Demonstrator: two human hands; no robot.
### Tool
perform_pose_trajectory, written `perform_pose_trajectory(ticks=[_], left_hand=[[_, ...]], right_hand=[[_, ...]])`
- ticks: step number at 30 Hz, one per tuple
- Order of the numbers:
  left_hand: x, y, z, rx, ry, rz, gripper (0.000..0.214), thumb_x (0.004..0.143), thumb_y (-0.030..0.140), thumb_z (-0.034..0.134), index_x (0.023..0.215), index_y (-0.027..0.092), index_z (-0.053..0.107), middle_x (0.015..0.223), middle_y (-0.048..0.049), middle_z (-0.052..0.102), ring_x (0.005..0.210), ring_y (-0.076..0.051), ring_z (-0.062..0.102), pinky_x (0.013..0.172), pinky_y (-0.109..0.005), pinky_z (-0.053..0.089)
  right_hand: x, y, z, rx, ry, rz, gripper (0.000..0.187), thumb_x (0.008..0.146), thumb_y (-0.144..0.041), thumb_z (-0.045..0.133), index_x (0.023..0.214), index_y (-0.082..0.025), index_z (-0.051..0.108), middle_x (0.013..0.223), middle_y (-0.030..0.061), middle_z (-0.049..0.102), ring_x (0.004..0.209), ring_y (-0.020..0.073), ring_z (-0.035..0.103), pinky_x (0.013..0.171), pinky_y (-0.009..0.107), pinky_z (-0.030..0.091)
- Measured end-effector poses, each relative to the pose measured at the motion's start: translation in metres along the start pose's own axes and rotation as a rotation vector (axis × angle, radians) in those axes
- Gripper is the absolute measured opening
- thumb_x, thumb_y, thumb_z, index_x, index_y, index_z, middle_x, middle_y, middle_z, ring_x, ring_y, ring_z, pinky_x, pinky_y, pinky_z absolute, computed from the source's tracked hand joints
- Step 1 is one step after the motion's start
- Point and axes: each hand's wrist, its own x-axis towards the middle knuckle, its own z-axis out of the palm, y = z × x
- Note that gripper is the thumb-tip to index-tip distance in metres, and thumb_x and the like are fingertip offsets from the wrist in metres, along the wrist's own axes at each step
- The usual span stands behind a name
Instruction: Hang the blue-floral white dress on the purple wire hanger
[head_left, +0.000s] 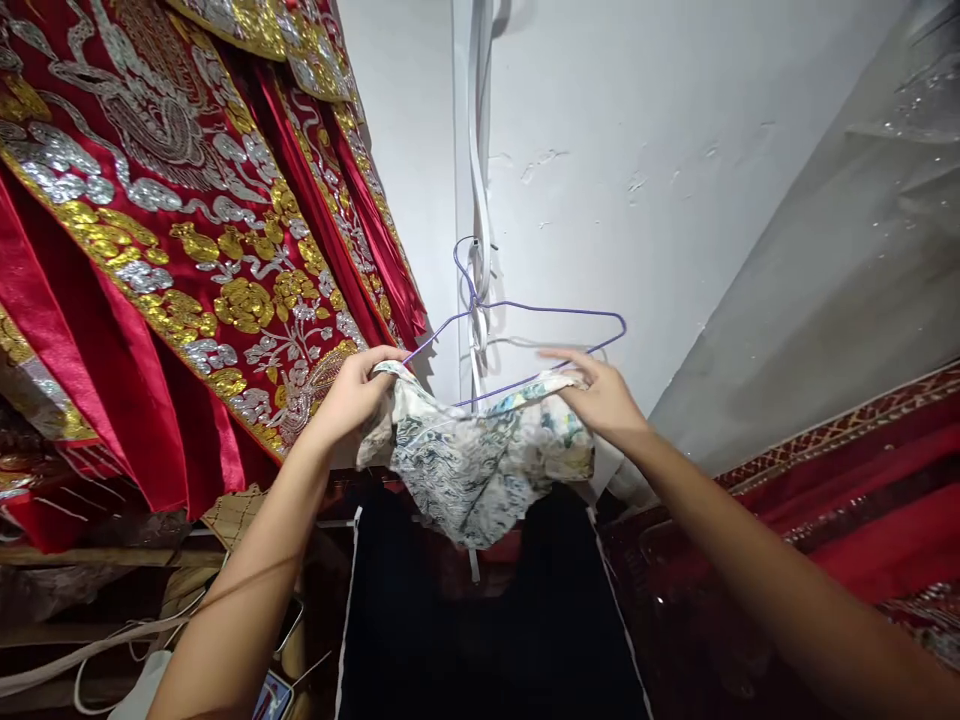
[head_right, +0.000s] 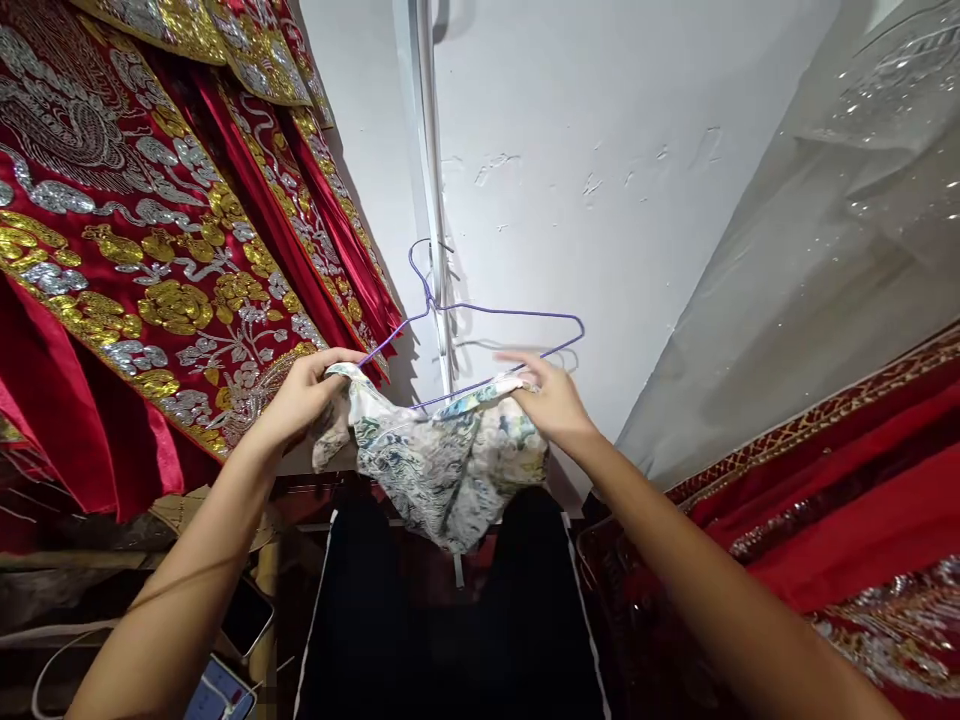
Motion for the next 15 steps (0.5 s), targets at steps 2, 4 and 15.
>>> perform_pose_trajectory(ticks=[2,4,15], left_hand=[[0.004,0.002,-0.005,-0.169,-0.085,-0.058,0.029,0.079,0.021,0.062,0.106,0.016,0.075,0.098,-0.0065,0.076,0.088,-0.021,0.068,0.080,-0.031,0.052],[0.005,0.005,-0.009,-0.288,-0.139,-0.091,0.029,0.076,0.026,0.071,0.103,0.016,0.076,0.097,-0.0072,0.076,0.084,-0.021,0.069,0.076,-0.030,0.051],[0.027,-0.015,-0.007,-0.550,0.044,-0.298,0.020,0.067,0.026,0.070,0.082,0.014,0.072,0.072,-0.0061,0.072,0.069,-0.024,0.070,0.066,-0.037,0.058]], right_hand=[[0.013,0.015,-0.018,0.012,0.169,0.030,0.080,0.071,-0.022,0.066,0.149,-0.020,0.045,0.085,0.0052,0.070,0.058,0.0165,0.055,0.053,0.027,0.040],[0.030,0.031,-0.035,0.006,0.244,0.048,0.093,0.069,-0.023,0.071,0.155,-0.018,0.034,0.079,0.0038,0.068,0.057,0.0171,0.054,0.054,0.029,0.041],[0.069,0.021,-0.054,-0.233,0.031,0.140,0.044,0.069,-0.021,0.074,0.112,-0.015,0.077,0.082,0.0062,0.071,0.056,0.0127,0.053,0.051,0.026,0.037]])
